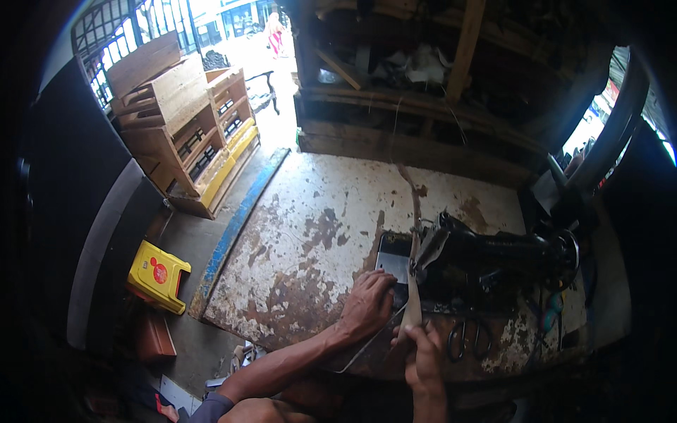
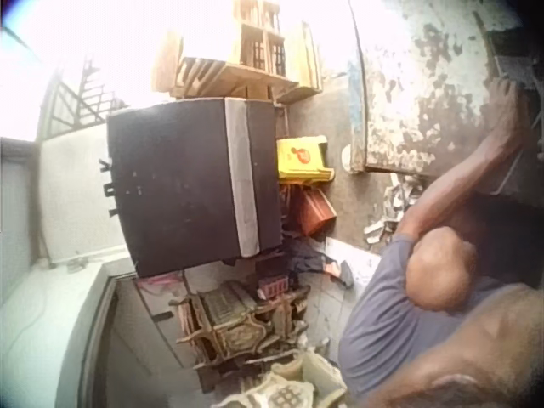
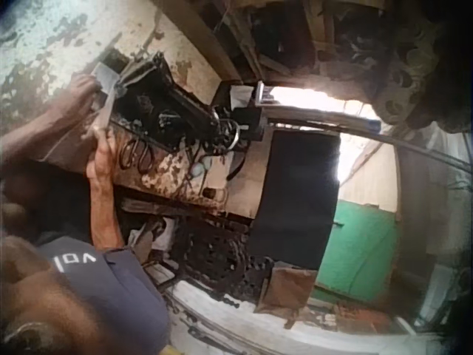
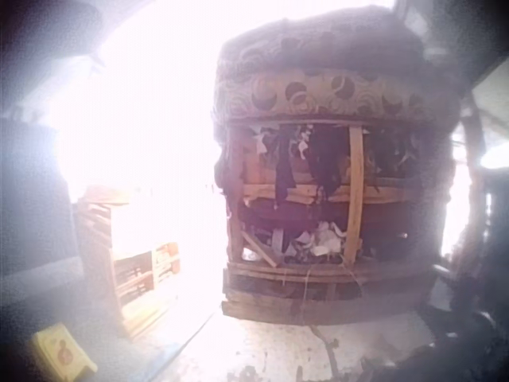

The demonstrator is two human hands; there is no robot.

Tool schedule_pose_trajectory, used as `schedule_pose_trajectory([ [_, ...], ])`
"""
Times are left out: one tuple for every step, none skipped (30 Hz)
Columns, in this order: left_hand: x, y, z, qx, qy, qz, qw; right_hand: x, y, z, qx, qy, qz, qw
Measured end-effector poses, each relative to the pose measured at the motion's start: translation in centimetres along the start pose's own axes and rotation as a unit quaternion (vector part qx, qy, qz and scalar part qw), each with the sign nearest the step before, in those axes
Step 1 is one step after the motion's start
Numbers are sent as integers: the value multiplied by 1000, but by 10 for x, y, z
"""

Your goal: The person operates a manual sewing machine to stitch a long strap. They repeatedly feed the strap through the machine, guide it with both hands, and trim excess thread with scissors. The person also adjusts the thread and machine components between sewing passes.

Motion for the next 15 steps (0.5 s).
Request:
schedule_pose_trajectory([
  [0, -1, 1, 0, -1, -1, 1000, 4, -2, -1, 7, 8, 17, 1000],
  [2, -1, 1, -1, 0, -3, 1000, 6, -1, -4, 13, 9, 5, 1000],
  [2, -1, 0, 0, -8, -9, 1000, 8, 6, -8, 29, -12, -38, 999],
  [2, -1, 0, -4, -12, -11, 1000, 7, 0, -5, 40, 1, -16, 999],
  [2, -3, 2, 1, -3, -1, 1000, 10, -7, -4, 10, -1, 12, 1000],
  [1, -2, 2, 4, -6, 0, 1000, 11, -9, -5, -7, -30, 15, 999],
  [1, -1, 1, 4, -6, 2, 1000, 17, -16, -5, -46, -47, 49, 997],
  [1, 3, 1, 7, 1, -5, 1000, 21, -14, -8, -41, -73, 32, 996],
  [1, 8, 1, 21, 15, -3, 1000, 31, -15, -7, -6, -65, 45, 997],
  [4, 10, 1, 14, 32, 13, 999, 41, -16, -11, 23, -47, 47, 998],
  [9, 12, 2, 5, 60, 43, 997, 54, -17, -15, 39, -33, 58, 997],
  [17, 19, -8, -2, 37, 52, 998, 65, -13, -19, 78, -8, 51, 996],
  [23, 26, -16, -11, 15, 55, 998, 76, -11, -21, 94, 25, 51, 994],
  [35, 32, -27, -60, -10, 61, 996, 85, -7, -25, 81, 22, 67, 994],
  [49, 35, -37, -83, -35, 87, 992, 94, -1, -32, 75, -3, 70, 995],
])
Point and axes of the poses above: each hand's wrist, its own x-axis away from the middle knuckle, its own y-axis out of the back of the hand, z = x × y, the point moved 9 cm from there along -x, towards the middle knuckle, and after that the axes turned 8 degrees about -z, right-handed, at the moved point
